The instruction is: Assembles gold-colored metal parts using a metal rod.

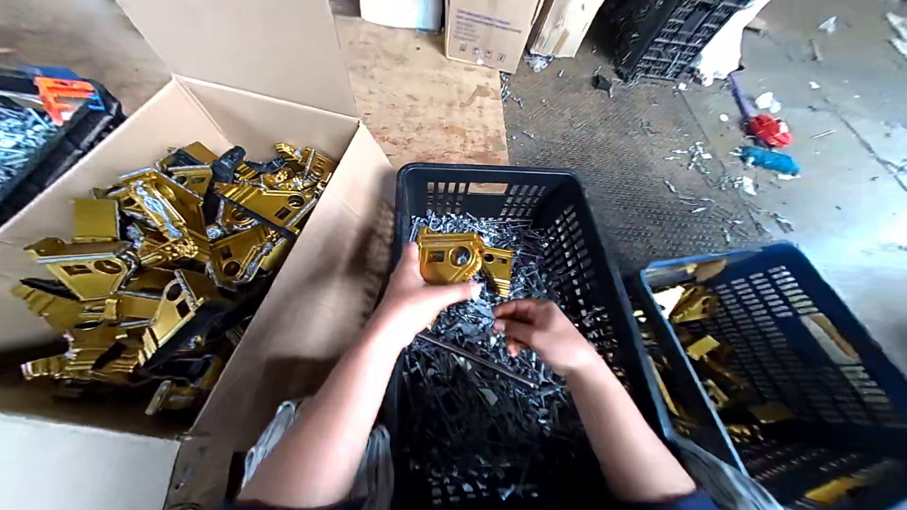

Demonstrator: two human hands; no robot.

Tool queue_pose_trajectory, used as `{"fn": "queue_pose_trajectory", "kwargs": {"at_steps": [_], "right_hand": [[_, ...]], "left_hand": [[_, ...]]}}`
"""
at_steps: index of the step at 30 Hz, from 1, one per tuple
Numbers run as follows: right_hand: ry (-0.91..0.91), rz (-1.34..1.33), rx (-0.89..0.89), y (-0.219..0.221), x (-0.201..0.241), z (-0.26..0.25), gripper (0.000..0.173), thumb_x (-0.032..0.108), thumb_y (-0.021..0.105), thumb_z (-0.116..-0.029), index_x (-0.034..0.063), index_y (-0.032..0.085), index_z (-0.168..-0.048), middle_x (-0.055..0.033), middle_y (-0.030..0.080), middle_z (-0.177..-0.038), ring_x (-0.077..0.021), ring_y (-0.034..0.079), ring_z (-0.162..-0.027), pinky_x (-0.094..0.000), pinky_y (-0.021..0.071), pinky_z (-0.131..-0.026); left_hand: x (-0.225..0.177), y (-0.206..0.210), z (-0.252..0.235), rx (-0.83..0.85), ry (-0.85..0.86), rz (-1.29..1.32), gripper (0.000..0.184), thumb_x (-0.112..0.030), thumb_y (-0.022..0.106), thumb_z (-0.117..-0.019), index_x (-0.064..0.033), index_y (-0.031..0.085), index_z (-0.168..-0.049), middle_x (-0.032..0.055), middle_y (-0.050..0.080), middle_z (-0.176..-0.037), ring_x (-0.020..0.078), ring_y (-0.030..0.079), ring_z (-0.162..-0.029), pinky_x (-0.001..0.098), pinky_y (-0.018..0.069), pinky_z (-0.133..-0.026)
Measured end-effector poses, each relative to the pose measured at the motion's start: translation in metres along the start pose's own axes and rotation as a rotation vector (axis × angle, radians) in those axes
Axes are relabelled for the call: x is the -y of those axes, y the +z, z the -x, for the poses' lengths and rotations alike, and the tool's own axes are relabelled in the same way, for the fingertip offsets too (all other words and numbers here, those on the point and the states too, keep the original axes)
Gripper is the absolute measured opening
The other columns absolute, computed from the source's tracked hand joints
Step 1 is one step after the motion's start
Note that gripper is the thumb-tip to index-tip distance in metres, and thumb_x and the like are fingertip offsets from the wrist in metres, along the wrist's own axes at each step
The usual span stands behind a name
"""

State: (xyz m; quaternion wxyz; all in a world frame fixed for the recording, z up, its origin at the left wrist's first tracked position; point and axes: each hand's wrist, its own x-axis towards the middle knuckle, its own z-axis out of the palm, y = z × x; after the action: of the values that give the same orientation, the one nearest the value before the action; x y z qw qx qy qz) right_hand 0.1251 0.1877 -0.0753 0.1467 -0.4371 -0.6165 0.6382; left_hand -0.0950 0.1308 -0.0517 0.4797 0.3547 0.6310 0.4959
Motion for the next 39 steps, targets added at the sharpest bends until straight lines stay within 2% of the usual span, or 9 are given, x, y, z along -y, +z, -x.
{"fn": "queue_pose_trajectory", "kwargs": {"at_steps": [4,6,13,16,19,22,28,34,39], "right_hand": [[-0.124,-0.375,0.161,-0.009,0.004,0.059,0.037,0.0,0.056,-0.0964,0.006,0.058,-0.133,-0.0012,0.073,-0.09,-0.0054,0.065,-0.063,-0.0208,0.0562,-0.058],[-0.177,-0.364,0.18,-0.005,0.0,0.077,0.039,0.0,0.053,-0.098,0.0072,0.051,-0.136,-0.0019,0.073,-0.091,-0.0078,0.067,-0.066,-0.0233,0.0579,-0.061],[-0.236,0.439,-0.166,0.013,-0.015,0.099,0.024,0.016,0.067,-0.0958,0.0041,0.064,-0.116,-0.0035,0.074,-0.092,-0.0109,0.074,-0.074,-0.0301,0.0642,-0.072],[-0.284,0.703,-0.315,0.006,-0.027,0.094,0.03,0.01,0.058,-0.0977,0.0031,0.066,-0.125,-0.0132,0.074,-0.087,-0.0288,0.073,-0.077,-0.0508,0.059,-0.073],[-0.409,0.254,-0.375,-0.005,-0.034,0.091,0.017,0.007,0.057,-0.1009,0.0039,0.072,-0.109,-0.0062,0.076,-0.094,-0.015,0.075,-0.083,-0.0333,0.0647,-0.077],[-0.461,-0.383,-0.213,-0.005,-0.023,0.091,0.024,0.005,0.053,-0.1018,-0.001,0.075,-0.109,-0.0127,0.072,-0.121,-0.0216,0.07,-0.109,-0.0399,0.0591,-0.094],[-0.594,-0.016,-0.413,0.001,-0.036,0.074,0.016,0.012,0.065,-0.0957,0.0085,0.08,-0.096,-0.0078,0.061,-0.14,-0.0169,0.057,-0.129,-0.0326,0.0522,-0.105],[-0.931,0.591,-0.509,-0.012,-0.039,0.067,0.038,0.047,0.06,-0.1007,0.0308,0.066,-0.134,-0.024,0.031,-0.16,-0.0371,0.034,-0.148,-0.0514,0.043,-0.112],[-0.763,0.1,-0.282,-0.004,-0.049,0.06,0.083,0.029,0.073,-0.0941,0.0031,0.029,-0.16,-0.0138,0.054,-0.147,-0.0191,0.061,-0.128,-0.04,0.0555,-0.105]], "left_hand": [[-0.004,0.037,0.034,0.267,0.065,0.22,0.074,-0.006,0.077,-0.0842,-0.0126,0.039,-0.147,0.0093,0.066,-0.113,0.0167,0.069,-0.088,0.0308,0.0602,-0.072],[-0.004,0.054,0.051,0.314,0.107,0.194,0.073,-0.007,0.077,-0.0821,-0.0087,0.04,-0.145,0.0087,0.067,-0.114,0.0151,0.069,-0.095,0.03,0.0605,-0.08],[0.035,0.087,0.078,0.194,0.166,-0.001,0.086,-0.025,0.083,-0.082,-0.0035,0.032,-0.149,0.0108,0.064,-0.122,0.0128,0.068,-0.107,0.0299,0.0594,-0.092],[0.036,0.091,0.069,0.097,-0.11,0.401,0.067,-0.01,0.071,-0.093,-0.01,0.033,-0.148,0.0108,0.062,-0.107,0.0156,0.065,-0.084,0.0293,0.0572,-0.07],[0.033,0.091,0.056,0.006,-0.26,0.568,0.057,-0.014,0.067,-0.098,-0.0153,0.037,-0.145,0.0093,0.06,-0.095,0.0158,0.063,-0.07,0.0291,0.0562,-0.061],[0.033,0.094,0.059,0.143,-0.286,0.639,0.046,-0.021,0.059,-0.1038,-0.0172,0.038,-0.144,0.0083,0.062,-0.096,0.0147,0.064,-0.072,0.0275,0.0574,-0.063],[0.04,0.092,0.064,0.438,-0.186,0.649,0.072,-0.009,0.078,-0.0834,-0.0118,0.034,-0.14,0.0076,0.064,-0.105,0.015,0.068,-0.085,0.0291,0.0595,-0.077],[0.04,0.087,0.065,0.537,-0.062,0.303,0.1,0.008,0.08,-0.0695,-0.0085,0.024,-0.151,0.0118,0.063,-0.121,0.0183,0.069,-0.106,0.0344,0.0604,-0.09],[0.036,0.083,0.064,0.531,-0.062,0.271,0.096,0.009,0.073,-0.0706,-0.0147,0.026,-0.15,0.0096,0.063,-0.119,0.017,0.069,-0.103,0.0326,0.0606,-0.087]]}}
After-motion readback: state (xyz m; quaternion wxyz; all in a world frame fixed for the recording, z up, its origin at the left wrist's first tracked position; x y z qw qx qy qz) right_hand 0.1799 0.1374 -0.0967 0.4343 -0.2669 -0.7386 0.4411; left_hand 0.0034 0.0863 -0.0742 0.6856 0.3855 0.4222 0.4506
